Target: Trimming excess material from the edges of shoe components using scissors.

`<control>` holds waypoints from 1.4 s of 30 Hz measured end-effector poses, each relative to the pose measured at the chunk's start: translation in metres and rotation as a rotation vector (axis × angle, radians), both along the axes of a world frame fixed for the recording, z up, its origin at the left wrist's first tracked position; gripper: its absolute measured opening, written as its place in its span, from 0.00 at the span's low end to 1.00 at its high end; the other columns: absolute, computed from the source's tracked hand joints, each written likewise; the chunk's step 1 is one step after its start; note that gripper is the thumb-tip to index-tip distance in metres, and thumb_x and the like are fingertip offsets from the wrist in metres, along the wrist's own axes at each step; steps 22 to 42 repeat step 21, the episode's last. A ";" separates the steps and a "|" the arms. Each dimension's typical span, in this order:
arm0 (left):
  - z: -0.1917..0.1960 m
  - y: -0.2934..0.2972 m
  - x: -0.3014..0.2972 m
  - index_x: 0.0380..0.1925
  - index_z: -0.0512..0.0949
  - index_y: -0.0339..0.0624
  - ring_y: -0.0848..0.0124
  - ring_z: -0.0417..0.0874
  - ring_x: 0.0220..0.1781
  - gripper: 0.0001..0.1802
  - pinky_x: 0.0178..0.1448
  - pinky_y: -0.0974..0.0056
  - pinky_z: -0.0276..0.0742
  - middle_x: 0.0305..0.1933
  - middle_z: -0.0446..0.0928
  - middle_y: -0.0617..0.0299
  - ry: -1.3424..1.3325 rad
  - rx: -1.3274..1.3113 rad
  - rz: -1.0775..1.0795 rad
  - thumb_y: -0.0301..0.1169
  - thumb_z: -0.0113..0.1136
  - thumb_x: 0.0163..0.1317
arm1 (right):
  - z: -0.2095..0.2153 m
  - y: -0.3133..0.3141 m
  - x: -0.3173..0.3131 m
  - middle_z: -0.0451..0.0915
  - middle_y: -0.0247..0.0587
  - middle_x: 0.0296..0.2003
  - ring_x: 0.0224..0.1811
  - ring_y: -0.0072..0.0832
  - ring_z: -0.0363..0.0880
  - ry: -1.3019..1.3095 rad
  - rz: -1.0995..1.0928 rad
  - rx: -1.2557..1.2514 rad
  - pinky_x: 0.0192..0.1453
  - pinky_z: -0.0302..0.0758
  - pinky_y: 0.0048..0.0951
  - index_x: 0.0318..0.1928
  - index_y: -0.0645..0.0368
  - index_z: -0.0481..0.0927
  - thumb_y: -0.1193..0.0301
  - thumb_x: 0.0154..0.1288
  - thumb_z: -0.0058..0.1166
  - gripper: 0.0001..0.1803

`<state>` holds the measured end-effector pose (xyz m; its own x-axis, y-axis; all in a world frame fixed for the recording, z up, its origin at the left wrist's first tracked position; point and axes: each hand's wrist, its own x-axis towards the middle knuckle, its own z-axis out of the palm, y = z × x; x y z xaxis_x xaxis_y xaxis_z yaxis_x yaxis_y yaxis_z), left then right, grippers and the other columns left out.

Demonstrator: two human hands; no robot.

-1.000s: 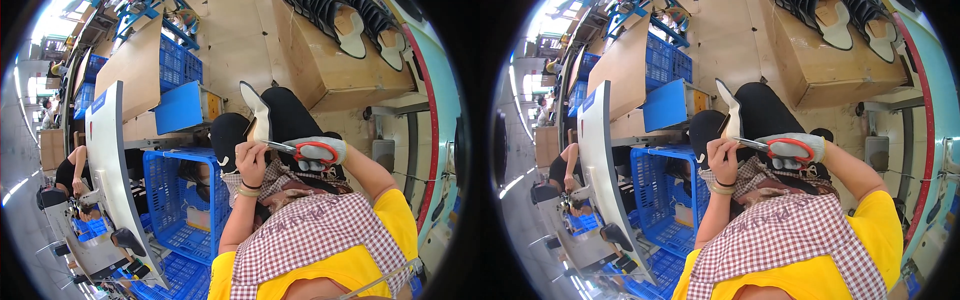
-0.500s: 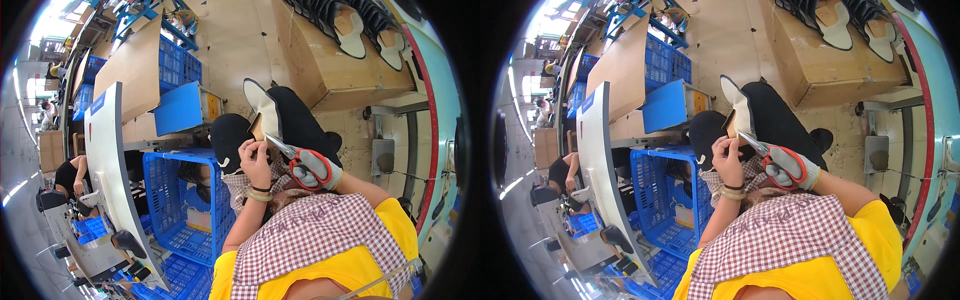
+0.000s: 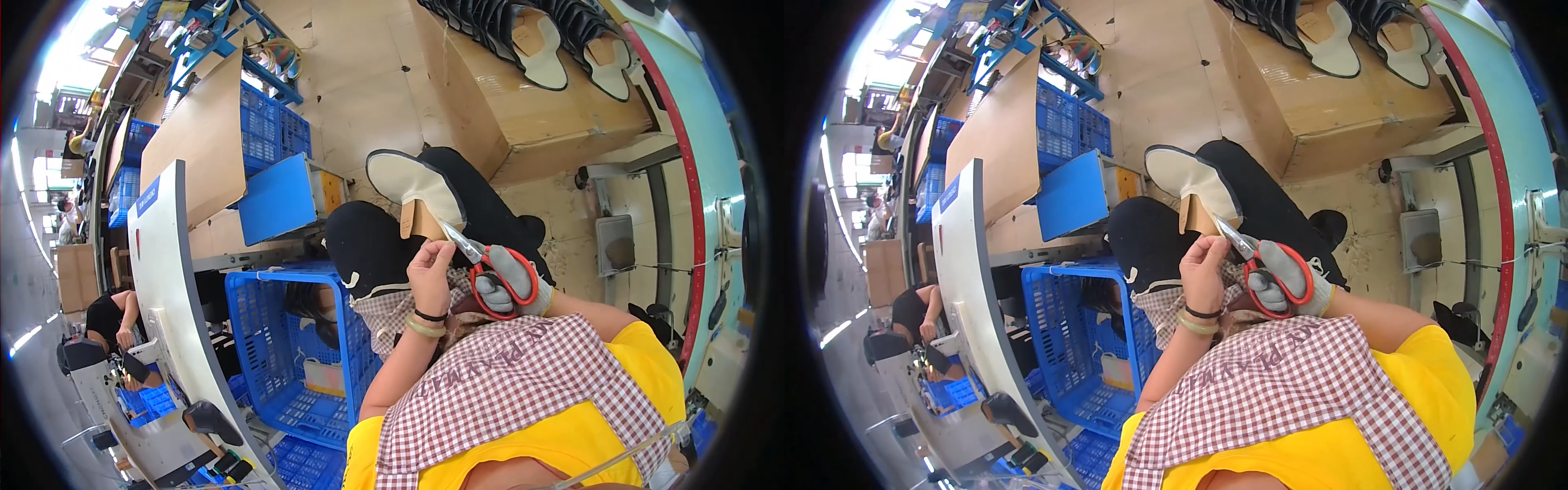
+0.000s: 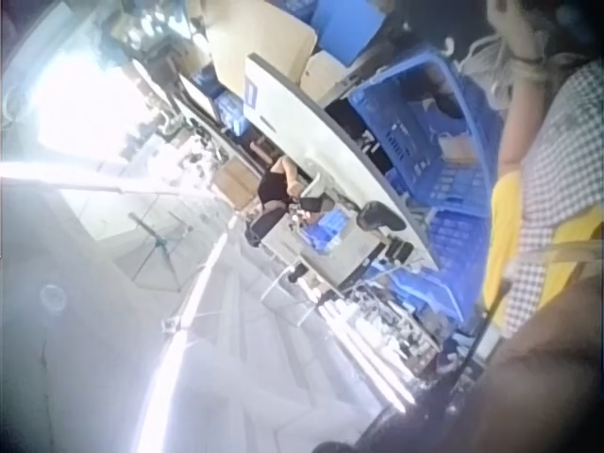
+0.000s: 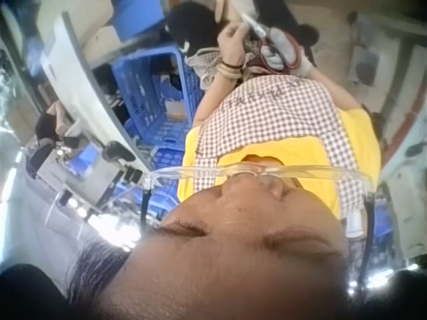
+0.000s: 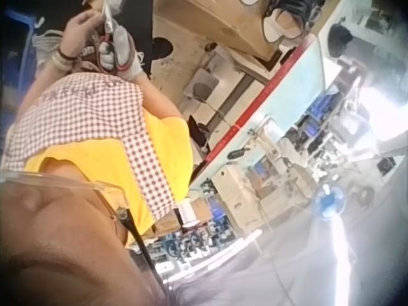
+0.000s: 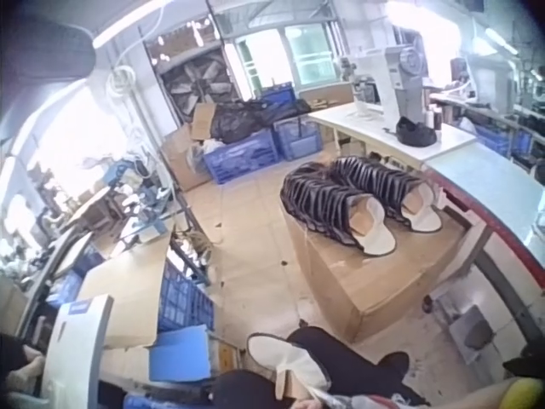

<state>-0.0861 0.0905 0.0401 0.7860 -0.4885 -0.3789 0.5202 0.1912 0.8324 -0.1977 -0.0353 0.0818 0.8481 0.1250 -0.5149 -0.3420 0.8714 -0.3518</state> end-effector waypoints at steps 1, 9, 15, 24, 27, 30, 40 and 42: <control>-0.001 0.001 -0.001 0.32 0.79 0.33 0.81 0.74 0.37 0.03 0.44 0.76 0.69 0.34 0.74 0.69 0.000 0.011 -0.020 0.22 0.59 0.61 | 0.002 0.001 0.001 0.72 0.29 0.24 0.13 0.13 0.60 0.001 -0.002 -0.003 0.14 0.58 0.13 0.64 0.42 0.62 0.46 0.70 0.41 0.28; -0.007 0.008 -0.005 0.30 0.79 0.33 0.81 0.72 0.35 0.01 0.41 0.76 0.67 0.34 0.71 0.70 -0.030 -0.032 -0.099 0.20 0.60 0.59 | 0.005 0.003 0.006 0.71 0.29 0.25 0.13 0.13 0.59 0.006 0.003 -0.101 0.16 0.61 0.14 0.69 0.42 0.55 0.47 0.71 0.40 0.31; -0.001 0.020 -0.001 0.28 0.79 0.34 0.81 0.71 0.35 0.00 0.41 0.77 0.66 0.37 0.70 0.68 -0.081 -0.009 -0.266 0.20 0.61 0.57 | 0.010 0.002 0.010 0.71 0.29 0.26 0.15 0.12 0.60 0.100 -0.051 -0.123 0.16 0.60 0.14 0.69 0.42 0.56 0.49 0.71 0.42 0.30; -0.008 0.030 -0.002 0.28 0.79 0.36 0.80 0.70 0.41 0.02 0.45 0.76 0.66 0.42 0.68 0.67 -0.195 -0.006 -0.375 0.21 0.63 0.56 | 0.015 -0.003 0.014 0.72 0.29 0.26 0.16 0.13 0.62 0.129 -0.035 -0.169 0.16 0.62 0.14 0.68 0.43 0.58 0.52 0.72 0.43 0.29; -0.008 0.030 -0.002 0.28 0.79 0.36 0.80 0.70 0.41 0.02 0.45 0.76 0.66 0.42 0.68 0.67 -0.195 -0.006 -0.375 0.21 0.63 0.56 | 0.015 -0.003 0.014 0.72 0.29 0.26 0.16 0.13 0.62 0.129 -0.035 -0.169 0.16 0.62 0.14 0.68 0.43 0.58 0.52 0.72 0.43 0.29; -0.008 0.030 -0.002 0.28 0.79 0.36 0.80 0.70 0.41 0.02 0.45 0.76 0.66 0.42 0.68 0.67 -0.195 -0.006 -0.375 0.21 0.63 0.56 | 0.015 -0.003 0.014 0.72 0.29 0.26 0.16 0.13 0.62 0.129 -0.035 -0.169 0.16 0.62 0.14 0.68 0.43 0.58 0.52 0.72 0.43 0.29; -0.008 0.030 -0.002 0.28 0.79 0.36 0.80 0.70 0.41 0.02 0.45 0.76 0.66 0.42 0.68 0.67 -0.195 -0.006 -0.375 0.21 0.63 0.56 | 0.015 -0.003 0.014 0.72 0.29 0.26 0.16 0.13 0.62 0.129 -0.035 -0.169 0.16 0.62 0.14 0.68 0.43 0.58 0.52 0.72 0.43 0.29; -0.008 0.030 -0.002 0.28 0.79 0.36 0.80 0.70 0.41 0.02 0.45 0.76 0.66 0.42 0.68 0.67 -0.195 -0.006 -0.375 0.21 0.63 0.56 | 0.015 -0.003 0.014 0.72 0.29 0.26 0.16 0.13 0.62 0.129 -0.035 -0.169 0.16 0.62 0.14 0.68 0.43 0.58 0.52 0.72 0.43 0.29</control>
